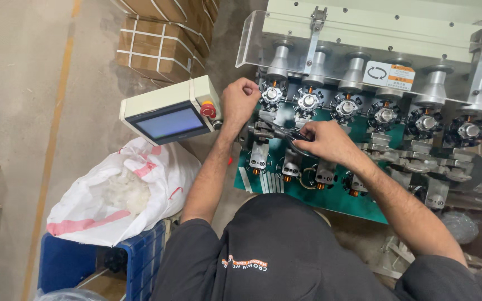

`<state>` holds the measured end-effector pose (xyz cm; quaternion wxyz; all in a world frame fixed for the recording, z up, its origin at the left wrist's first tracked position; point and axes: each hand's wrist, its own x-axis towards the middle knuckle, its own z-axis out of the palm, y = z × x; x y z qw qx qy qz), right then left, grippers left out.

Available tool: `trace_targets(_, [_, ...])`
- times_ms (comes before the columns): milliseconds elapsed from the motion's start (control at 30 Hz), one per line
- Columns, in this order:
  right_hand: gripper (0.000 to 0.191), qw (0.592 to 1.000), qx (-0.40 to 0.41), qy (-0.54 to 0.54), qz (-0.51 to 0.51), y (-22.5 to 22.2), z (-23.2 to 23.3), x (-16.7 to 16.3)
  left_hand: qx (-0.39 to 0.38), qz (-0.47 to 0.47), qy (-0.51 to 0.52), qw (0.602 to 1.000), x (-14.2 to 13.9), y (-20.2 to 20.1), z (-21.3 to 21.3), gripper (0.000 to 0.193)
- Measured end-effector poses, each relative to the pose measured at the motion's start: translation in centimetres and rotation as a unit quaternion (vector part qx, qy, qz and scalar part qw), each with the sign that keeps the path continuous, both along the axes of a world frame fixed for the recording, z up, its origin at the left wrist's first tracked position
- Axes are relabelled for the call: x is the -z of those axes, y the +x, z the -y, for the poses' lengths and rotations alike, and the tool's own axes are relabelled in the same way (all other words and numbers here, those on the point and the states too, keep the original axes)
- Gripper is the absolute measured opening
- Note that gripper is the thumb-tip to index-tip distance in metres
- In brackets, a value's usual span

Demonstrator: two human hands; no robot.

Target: The person operates a multi-station bench machine, placing black round components into its fixtures and pulling the lever, then wraps the components in bubble wrap and packs them into a cardboard box set in a blue bin. They also use scissors to trim material at the machine.

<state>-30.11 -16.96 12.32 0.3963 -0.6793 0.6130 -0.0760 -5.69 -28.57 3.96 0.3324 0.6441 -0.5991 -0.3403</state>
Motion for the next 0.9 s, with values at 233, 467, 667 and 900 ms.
trace_targets(233, [0.042,0.999,-0.006,0.002,0.035,-1.6,-2.8,-0.9,0.207,0.156,-0.199,0.945,-3.3,1.5,-3.5,0.014])
trace_targets(467, [0.036,0.986,0.076,0.053,0.135,-7.1,-10.7,-3.0,0.296,0.225,-0.199,0.907,-3.5,0.5,-3.2,0.022])
trace_targets(667, [0.029,0.975,0.112,0.1,0.166,-14.4,-21.2,-1.3,0.294,0.271,-0.156,0.903,-3.8,-1.3,-3.6,0.02])
trace_targets(900, [0.031,0.955,0.195,0.169,0.148,-18.8,-30.7,12.3,0.086,0.008,-0.219,0.972,-1.3,-3.8,-8.3,0.014])
